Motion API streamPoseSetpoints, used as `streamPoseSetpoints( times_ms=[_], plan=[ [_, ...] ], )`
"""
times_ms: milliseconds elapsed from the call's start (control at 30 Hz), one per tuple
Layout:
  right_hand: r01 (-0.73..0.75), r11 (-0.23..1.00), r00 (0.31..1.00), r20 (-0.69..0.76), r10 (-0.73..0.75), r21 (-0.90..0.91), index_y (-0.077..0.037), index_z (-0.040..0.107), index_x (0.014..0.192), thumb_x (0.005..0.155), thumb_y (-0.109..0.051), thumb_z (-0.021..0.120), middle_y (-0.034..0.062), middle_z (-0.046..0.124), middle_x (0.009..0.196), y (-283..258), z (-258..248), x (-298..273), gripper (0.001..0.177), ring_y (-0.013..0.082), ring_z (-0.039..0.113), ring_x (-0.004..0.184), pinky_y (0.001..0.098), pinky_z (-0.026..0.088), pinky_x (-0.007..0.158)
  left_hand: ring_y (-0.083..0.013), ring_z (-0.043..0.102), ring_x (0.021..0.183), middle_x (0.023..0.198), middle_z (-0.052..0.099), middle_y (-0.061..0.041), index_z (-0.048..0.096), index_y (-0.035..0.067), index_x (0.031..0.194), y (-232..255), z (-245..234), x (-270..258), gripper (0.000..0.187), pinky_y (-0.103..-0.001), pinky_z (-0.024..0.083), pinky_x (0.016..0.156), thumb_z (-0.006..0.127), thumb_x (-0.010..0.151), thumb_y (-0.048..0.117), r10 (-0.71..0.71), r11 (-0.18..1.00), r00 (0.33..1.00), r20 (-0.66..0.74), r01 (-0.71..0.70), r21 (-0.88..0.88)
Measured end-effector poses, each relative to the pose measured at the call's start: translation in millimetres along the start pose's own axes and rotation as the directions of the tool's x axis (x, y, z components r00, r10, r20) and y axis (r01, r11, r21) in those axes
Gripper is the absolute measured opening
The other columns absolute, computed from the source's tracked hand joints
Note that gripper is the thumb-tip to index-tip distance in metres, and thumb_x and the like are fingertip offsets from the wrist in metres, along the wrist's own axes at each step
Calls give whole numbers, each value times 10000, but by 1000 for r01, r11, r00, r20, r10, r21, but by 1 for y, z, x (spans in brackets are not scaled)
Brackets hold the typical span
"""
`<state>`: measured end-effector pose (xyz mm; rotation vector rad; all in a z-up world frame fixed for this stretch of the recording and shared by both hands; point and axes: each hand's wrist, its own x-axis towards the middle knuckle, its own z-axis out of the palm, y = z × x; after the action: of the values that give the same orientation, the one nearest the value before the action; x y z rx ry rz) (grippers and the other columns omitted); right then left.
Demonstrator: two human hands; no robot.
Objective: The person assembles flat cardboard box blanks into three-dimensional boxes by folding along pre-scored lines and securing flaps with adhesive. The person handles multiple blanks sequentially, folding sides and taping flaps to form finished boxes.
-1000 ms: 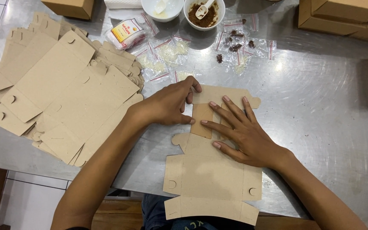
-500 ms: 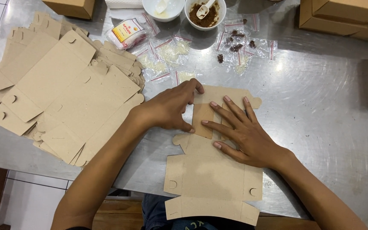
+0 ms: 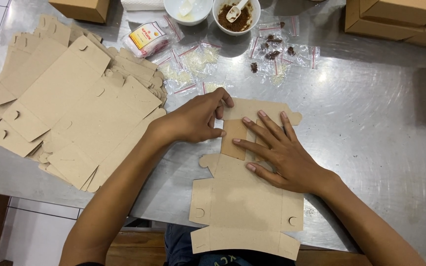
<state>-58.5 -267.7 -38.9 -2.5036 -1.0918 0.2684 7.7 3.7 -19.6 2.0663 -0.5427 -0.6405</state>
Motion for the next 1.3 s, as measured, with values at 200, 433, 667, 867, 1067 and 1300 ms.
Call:
streamPoseSetpoints(
  times_ms=[200,433,667,867,1067,1300],
  plan=[
    [-3,1000,1000,1,3,1,-372,551,1487,984,-491,528,36,289,1708,0,-1,0,518,348,101,1593,629,-71,1227,-260,678,697,929,630,-130,563,-37,1254,-5,4,4,457,-415,544,638,702,819,-39,6,999,999,-47,-8,-50],
    [-13,1000,1000,18,13,-17,-378,537,1496,992,-495,514,29,281,1709,-1,-1,1,518,345,98,1591,636,-51,1226,-268,675,674,904,636,-140,559,-45,1232,-12,6,7,433,-418,532,617,694,821,-34,26,998,997,-73,-30,-59],
    [-15,1000,1000,19,15,-6,-377,539,1496,988,-491,520,30,276,1712,-2,-2,1,521,348,95,1591,632,-62,1227,-270,673,672,835,649,-103,583,-19,1207,-12,9,9,393,-446,520,625,702,832,5,-4,1000,990,-138,0,-29],
    [-15,1000,1000,7,15,-2,-369,552,1487,987,-494,525,31,286,1711,-1,-2,0,516,344,102,1592,630,-66,1229,-283,668,668,796,655,-89,589,-6,1201,-6,6,7,397,-459,518,631,714,825,16,-26,999,991,-133,31,36],
    [-8,1000,1000,3,8,-4,-373,554,1485,985,-492,525,30,292,1708,-1,-2,0,515,343,104,1592,632,-63,1227,-306,669,702,822,663,-102,578,-20,1233,1,4,3,472,-476,520,655,753,796,18,-41,997,997,-69,45,57],
    [-8,1000,1000,6,8,-3,-373,541,1494,988,-492,520,35,284,1709,-2,-1,0,520,347,100,1591,634,-63,1227,-341,680,725,831,668,-122,573,-35,1235,10,-1,0,525,-501,524,672,806,769,38,-45,992,999,1,45,114]
  ],
)
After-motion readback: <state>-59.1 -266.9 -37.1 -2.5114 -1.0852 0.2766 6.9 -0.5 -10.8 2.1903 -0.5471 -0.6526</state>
